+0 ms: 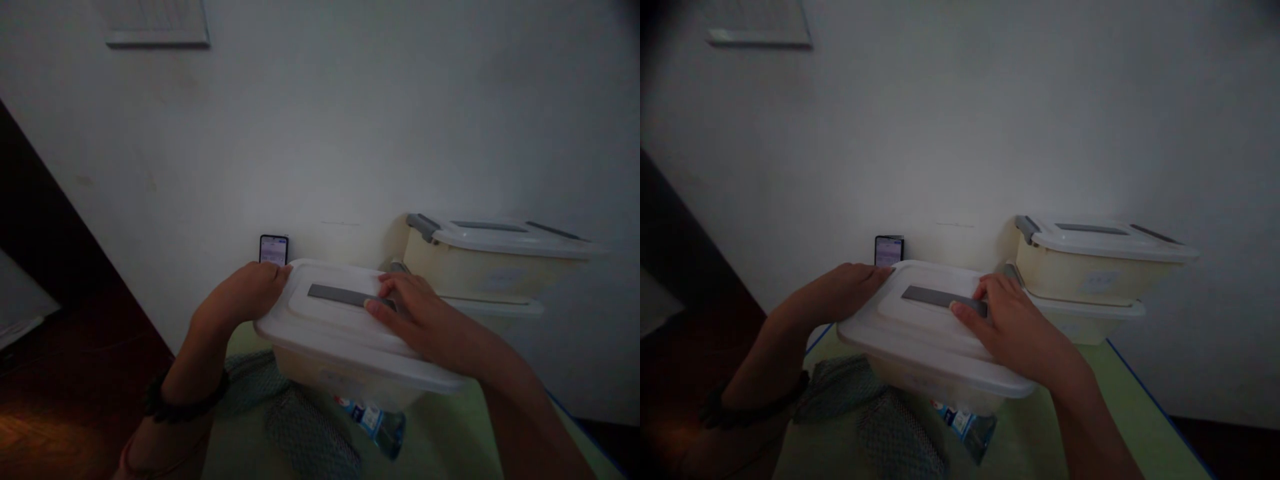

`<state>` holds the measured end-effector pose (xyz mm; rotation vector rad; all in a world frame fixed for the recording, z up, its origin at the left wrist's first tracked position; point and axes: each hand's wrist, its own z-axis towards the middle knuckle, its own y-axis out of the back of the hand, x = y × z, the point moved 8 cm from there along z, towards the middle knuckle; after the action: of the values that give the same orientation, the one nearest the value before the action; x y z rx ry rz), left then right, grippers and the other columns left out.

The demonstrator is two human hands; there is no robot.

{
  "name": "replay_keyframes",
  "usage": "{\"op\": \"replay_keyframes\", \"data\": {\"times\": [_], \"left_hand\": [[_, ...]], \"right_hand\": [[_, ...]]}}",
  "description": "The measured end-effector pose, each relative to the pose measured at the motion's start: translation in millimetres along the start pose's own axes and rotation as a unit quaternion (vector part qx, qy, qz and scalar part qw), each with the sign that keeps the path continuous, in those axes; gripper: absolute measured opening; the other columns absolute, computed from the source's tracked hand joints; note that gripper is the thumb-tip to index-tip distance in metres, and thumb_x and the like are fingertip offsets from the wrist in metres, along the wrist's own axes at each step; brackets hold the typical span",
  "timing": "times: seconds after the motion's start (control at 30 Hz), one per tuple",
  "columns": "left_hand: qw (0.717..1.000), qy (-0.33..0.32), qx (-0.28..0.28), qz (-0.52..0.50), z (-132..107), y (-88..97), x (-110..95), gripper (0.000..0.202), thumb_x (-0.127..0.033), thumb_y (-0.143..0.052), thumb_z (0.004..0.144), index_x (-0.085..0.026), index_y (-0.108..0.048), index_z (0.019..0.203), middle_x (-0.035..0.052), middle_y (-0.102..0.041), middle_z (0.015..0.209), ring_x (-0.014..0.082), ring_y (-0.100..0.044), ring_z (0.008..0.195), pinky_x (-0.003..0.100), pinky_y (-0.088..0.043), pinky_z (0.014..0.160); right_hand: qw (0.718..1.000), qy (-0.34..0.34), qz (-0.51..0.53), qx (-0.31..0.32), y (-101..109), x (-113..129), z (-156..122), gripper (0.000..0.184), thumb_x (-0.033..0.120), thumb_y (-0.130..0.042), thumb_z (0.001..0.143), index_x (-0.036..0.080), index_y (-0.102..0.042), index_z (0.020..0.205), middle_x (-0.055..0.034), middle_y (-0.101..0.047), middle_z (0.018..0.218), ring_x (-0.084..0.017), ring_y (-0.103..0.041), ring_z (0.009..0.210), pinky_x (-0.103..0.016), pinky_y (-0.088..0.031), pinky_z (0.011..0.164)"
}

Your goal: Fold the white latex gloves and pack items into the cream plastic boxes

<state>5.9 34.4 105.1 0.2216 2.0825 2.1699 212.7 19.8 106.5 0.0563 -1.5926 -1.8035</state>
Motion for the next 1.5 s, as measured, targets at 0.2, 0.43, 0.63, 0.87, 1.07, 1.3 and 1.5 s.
{"op": "replay_keyframes", "data": {"times": [0.2,0.43,0.63,0.87,1.07,1.3,1.5], "left_hand": [[1.000,-0.017,-0.008,0.014,-8,9.5,-7,0.056,-0.031,-0.014,0.090,-0.010,-0.064,0.105,0.0183,-0.069,0.105,0.0288,-0.064,0.094,0.039,-0.044,0.083],[0.998,0.020,-0.019,-0.053,-5,8.5,-2,0.057,-0.037,-0.016,0.093,-0.010,-0.064,0.104,0.0161,-0.068,0.107,0.0261,-0.063,0.100,0.037,-0.044,0.088],[0.997,-0.003,-0.046,-0.061,-7,16.2,-11,0.052,-0.034,-0.017,0.093,-0.012,-0.064,0.101,0.0146,-0.069,0.104,0.0260,-0.064,0.096,0.037,-0.045,0.085],[0.994,0.005,-0.097,-0.058,-8,26.3,-18,0.047,-0.032,-0.018,0.094,-0.014,-0.061,0.098,0.0129,-0.070,0.097,0.0262,-0.066,0.089,0.037,-0.046,0.077],[0.991,0.003,-0.118,-0.056,-9,30.7,-19,0.046,-0.032,-0.018,0.094,-0.015,-0.060,0.100,0.0116,-0.070,0.100,0.0249,-0.066,0.090,0.035,-0.046,0.079],[0.990,-0.006,-0.129,-0.061,-7,30.0,-18,0.044,-0.032,-0.019,0.095,-0.015,-0.060,0.096,0.0107,-0.070,0.096,0.0241,-0.066,0.086,0.033,-0.045,0.074],[0.991,-0.019,-0.126,-0.049,-6,29.2,-21,0.043,-0.030,-0.019,0.094,-0.014,-0.060,0.098,0.0120,-0.070,0.097,0.0246,-0.065,0.086,0.034,-0.044,0.075]], "right_hand": [[0.999,-0.026,-0.019,0.018,-6,4,-1,0.035,0.055,-0.044,0.085,0.020,-0.047,0.086,-0.0067,-0.051,0.092,-0.022,-0.051,0.086,-0.041,-0.043,0.078],[0.998,0.025,0.052,0.033,-7,18,-2,0.028,0.044,-0.049,0.087,0.022,-0.049,0.103,-0.0057,-0.052,0.112,-0.019,-0.050,0.102,-0.036,-0.041,0.090],[0.993,0.051,0.106,-0.003,0,13,4,0.032,0.043,-0.034,0.094,0.022,-0.057,0.085,-0.0057,-0.054,0.106,-0.018,-0.051,0.102,-0.035,-0.039,0.093],[0.999,0.029,0.007,-0.040,8,12,2,0.034,0.049,-0.039,0.091,0.021,-0.050,0.074,-0.0078,-0.052,0.097,-0.019,-0.053,0.090,-0.039,-0.043,0.086],[0.998,0.036,-0.026,-0.055,10,13,4,0.037,0.052,-0.040,0.089,0.021,-0.043,0.067,-0.0081,-0.049,0.092,-0.022,-0.050,0.092,-0.041,-0.043,0.083],[0.996,0.061,0.009,-0.060,11,10,6,0.041,0.049,-0.042,0.089,0.020,-0.046,0.060,-0.0082,-0.050,0.097,-0.020,-0.052,0.096,-0.037,-0.043,0.085],[0.997,0.058,0.016,-0.052,12,9,7,0.037,0.048,-0.046,0.087,0.020,-0.048,0.064,-0.0089,-0.052,0.104,-0.021,-0.054,0.097,-0.038,-0.044,0.086]]}}
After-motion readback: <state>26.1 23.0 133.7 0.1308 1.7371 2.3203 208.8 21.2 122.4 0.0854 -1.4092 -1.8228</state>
